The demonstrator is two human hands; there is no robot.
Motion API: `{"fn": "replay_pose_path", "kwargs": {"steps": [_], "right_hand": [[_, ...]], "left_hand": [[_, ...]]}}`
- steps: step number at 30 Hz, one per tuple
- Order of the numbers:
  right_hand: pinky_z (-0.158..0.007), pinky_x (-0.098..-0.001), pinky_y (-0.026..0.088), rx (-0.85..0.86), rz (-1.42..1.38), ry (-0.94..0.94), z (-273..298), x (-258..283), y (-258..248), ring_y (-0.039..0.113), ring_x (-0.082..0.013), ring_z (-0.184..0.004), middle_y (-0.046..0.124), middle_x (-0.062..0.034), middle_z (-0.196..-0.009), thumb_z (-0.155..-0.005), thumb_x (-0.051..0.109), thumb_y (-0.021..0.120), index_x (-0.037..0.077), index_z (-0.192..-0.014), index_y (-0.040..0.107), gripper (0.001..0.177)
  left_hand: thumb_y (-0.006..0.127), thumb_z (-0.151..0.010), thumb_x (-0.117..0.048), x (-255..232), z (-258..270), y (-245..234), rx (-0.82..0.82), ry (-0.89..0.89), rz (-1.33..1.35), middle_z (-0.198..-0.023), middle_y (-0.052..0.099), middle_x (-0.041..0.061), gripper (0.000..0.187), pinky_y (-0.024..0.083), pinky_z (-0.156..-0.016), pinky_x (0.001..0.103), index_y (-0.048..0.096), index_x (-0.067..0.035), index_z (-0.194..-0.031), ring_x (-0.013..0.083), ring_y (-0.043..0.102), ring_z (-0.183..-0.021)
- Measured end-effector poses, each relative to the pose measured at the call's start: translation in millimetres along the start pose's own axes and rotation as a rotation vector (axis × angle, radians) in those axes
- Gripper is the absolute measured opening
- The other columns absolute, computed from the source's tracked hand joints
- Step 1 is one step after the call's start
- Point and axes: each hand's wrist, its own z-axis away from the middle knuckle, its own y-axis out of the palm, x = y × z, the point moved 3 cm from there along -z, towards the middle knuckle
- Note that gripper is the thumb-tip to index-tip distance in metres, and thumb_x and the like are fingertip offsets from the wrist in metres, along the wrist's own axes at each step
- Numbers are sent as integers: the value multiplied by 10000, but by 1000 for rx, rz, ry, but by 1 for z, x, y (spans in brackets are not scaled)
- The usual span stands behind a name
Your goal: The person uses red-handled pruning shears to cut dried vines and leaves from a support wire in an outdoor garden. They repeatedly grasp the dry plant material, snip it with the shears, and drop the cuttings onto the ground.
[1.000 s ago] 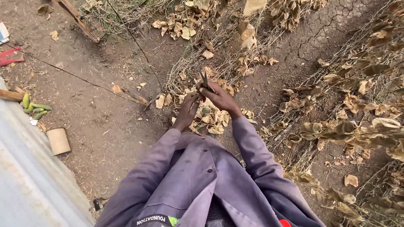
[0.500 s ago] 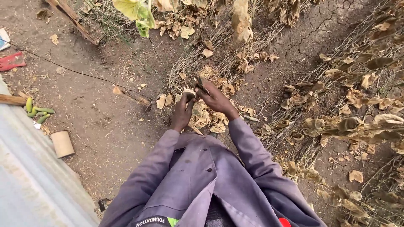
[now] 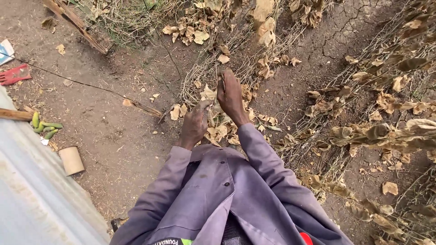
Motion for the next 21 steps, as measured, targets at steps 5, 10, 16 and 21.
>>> {"fn": "replay_pose_path", "kwargs": {"steps": [5,10,16,21], "right_hand": [[-715,-367,451,-12,-388,51,-11,40,-24,555,-200,-767,595,-82,-860,-1058,73,398,58,-1096,558,164],[-717,-470,466,283,-183,34,15,43,-17,642,-334,-794,665,-152,-851,-1026,85,496,85,-1100,598,127],[-893,-543,441,328,-72,63,31,55,-18,650,-400,-1010,669,-191,-997,-1036,146,491,137,-1172,586,166],[-920,-542,457,276,-103,-2,26,116,-46,637,-418,-1054,645,-229,-1050,-1041,110,500,89,-1278,578,251]], "left_hand": [[392,-1098,-154,-2,-13,4,316,-217,18,-1170,679,236,297,473,-1008,570,558,-45,-1318,413,671,-1113],[407,-1091,-243,12,-13,16,281,-250,270,-1276,609,262,357,389,-1093,597,505,-18,-1350,470,560,-1266],[344,-1094,-278,55,6,61,249,-98,217,-1220,610,261,437,424,-1034,593,558,-25,-1379,460,585,-1183],[321,-1083,-304,69,21,70,165,-147,295,-1145,566,245,422,429,-983,589,529,-32,-1329,442,560,-1101]]}}
